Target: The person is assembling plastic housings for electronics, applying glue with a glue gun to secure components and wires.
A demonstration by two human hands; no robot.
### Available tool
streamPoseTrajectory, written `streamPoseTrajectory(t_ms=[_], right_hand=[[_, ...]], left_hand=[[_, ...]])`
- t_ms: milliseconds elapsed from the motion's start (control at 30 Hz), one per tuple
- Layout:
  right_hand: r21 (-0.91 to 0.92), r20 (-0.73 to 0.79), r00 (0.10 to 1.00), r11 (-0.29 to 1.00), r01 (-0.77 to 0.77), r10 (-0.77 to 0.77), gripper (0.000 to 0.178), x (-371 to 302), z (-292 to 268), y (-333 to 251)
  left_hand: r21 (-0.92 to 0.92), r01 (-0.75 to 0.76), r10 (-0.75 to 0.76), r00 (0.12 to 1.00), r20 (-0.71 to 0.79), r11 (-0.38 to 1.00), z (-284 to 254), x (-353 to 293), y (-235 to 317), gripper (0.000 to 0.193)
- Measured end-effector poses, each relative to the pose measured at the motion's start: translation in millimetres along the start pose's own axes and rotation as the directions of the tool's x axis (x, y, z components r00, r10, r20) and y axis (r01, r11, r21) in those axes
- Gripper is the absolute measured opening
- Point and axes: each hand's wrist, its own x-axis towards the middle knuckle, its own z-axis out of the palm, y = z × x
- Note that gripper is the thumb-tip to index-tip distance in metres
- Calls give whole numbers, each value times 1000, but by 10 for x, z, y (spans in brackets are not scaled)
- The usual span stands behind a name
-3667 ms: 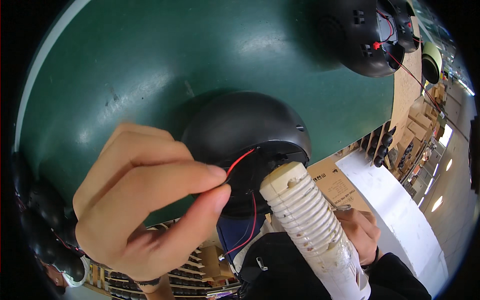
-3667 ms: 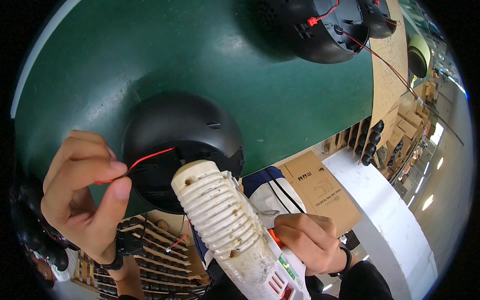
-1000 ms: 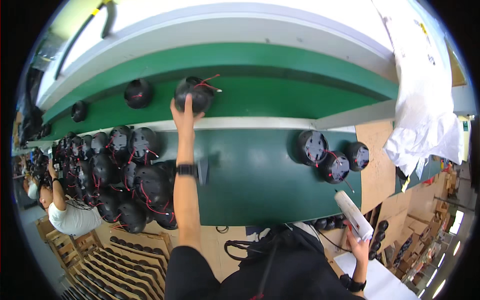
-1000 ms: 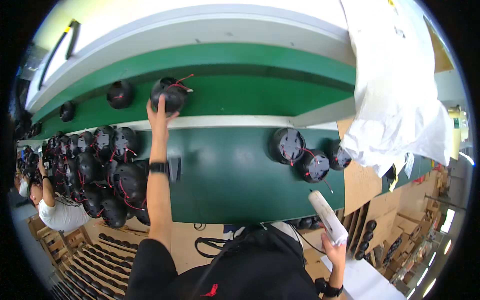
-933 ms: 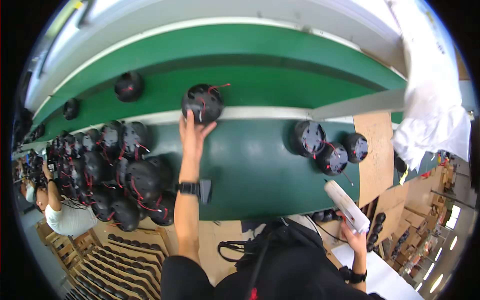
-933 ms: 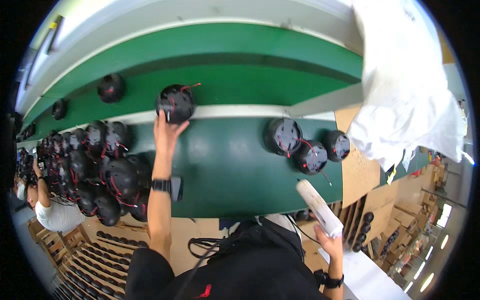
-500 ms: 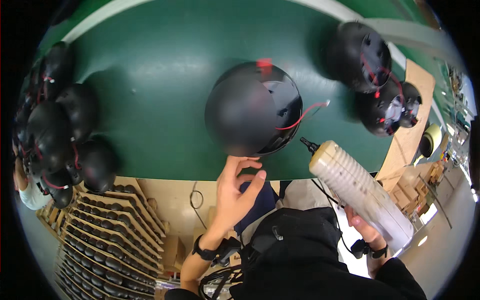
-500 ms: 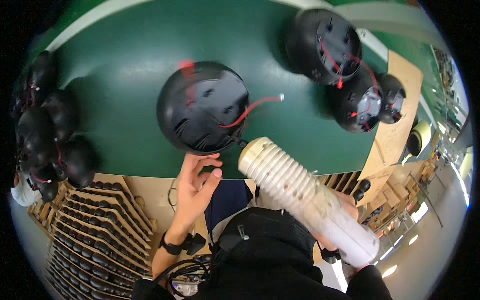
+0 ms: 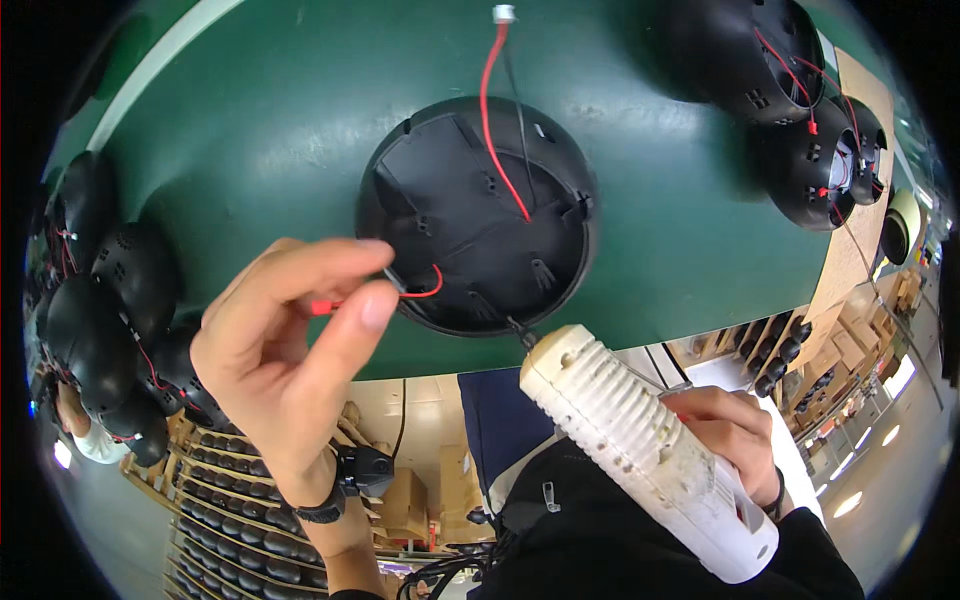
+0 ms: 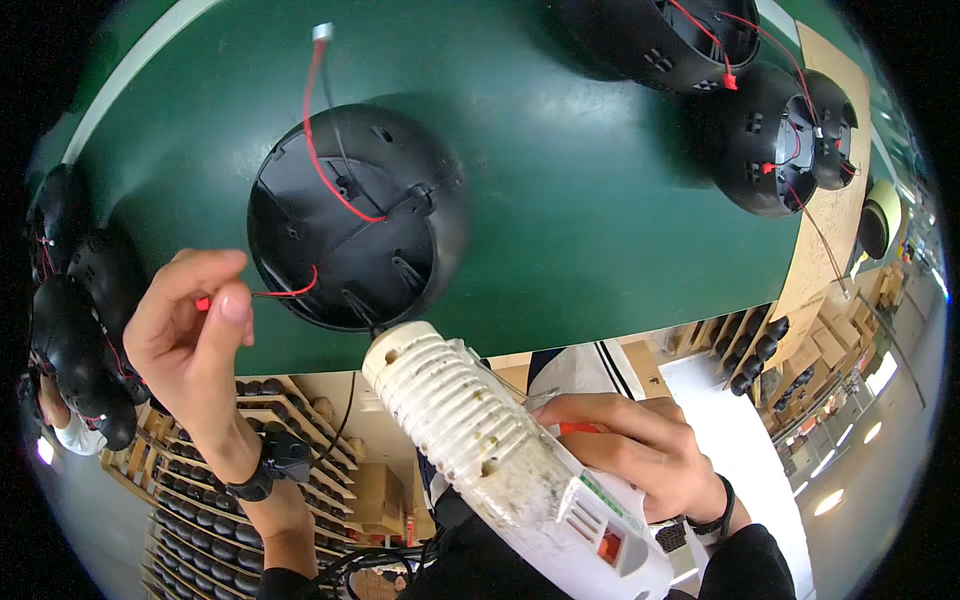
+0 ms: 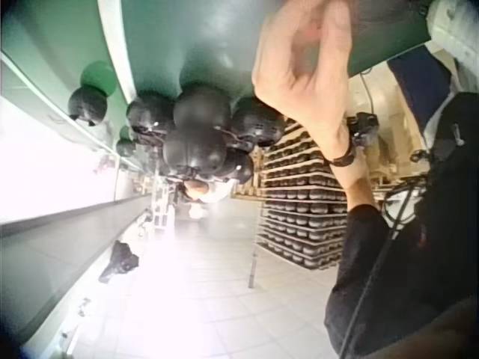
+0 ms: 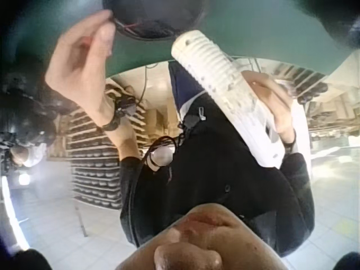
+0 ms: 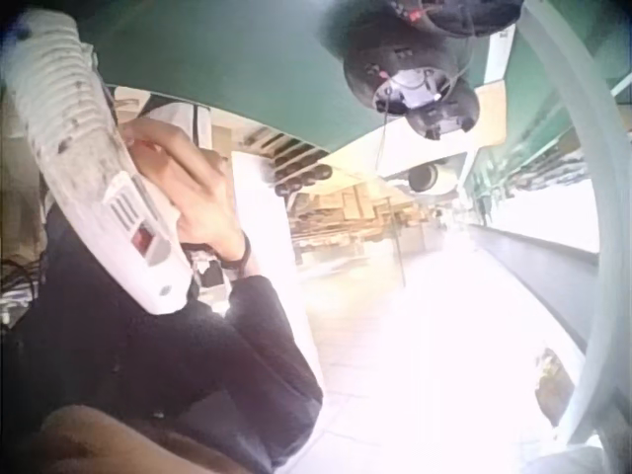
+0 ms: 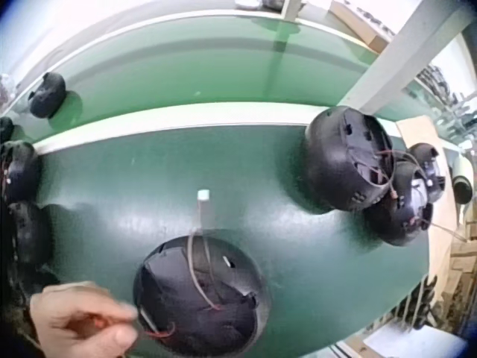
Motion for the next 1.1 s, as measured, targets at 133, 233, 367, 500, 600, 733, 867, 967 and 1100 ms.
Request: streamPoseTrajectory(t_ms=[133, 233, 367, 500, 600, 733, 867, 967, 1100], right_hand=[[-96, -8, 997, 992, 78, -79, 26, 154, 89, -41], [-127, 50, 995, 987, 93, -88, 28, 250, 144, -145], [-210, 52, 996, 974, 81, -71, 30, 399, 269, -295], [-324, 45, 999, 946, 21, -7, 30, 429, 286, -453], [-422, 38, 999, 907, 3, 14, 31, 427, 324, -520], [-442, -9, 1000, 897, -15, 13, 29, 432, 403, -549], [-417, -25, 999, 908, -52, 45, 25, 401, 370, -534], [-424, -10, 994, 899, -104, 111, 25, 391, 303, -596], [-445, -52, 985, 879, -172, 166, 27, 322, 272, -623]], left_hand=[[29, -116, 112, 987, 119, 993, 16, 307, 18, 15], [-58, -7, 12, 997, 72, 998, 8, 368, -3, 15], [-60, 63, -65, 997, -36, 996, 71, 406, -8, 15], [-138, 141, -145, 989, -15, 980, 70, 411, -41, 14], [-181, 122, -122, 993, 10, 976, 59, 415, -71, 14], [-187, 93, -91, 996, 17, 978, 15, 401, -62, 13], [-158, 49, -42, 998, 48, 986, -15, 388, -106, 12], [-156, 8, 7, 995, 99, 988, -43, 414, -110, 15], [-159, 74, -54, 990, 129, 985, -141, 361, -50, 25]])
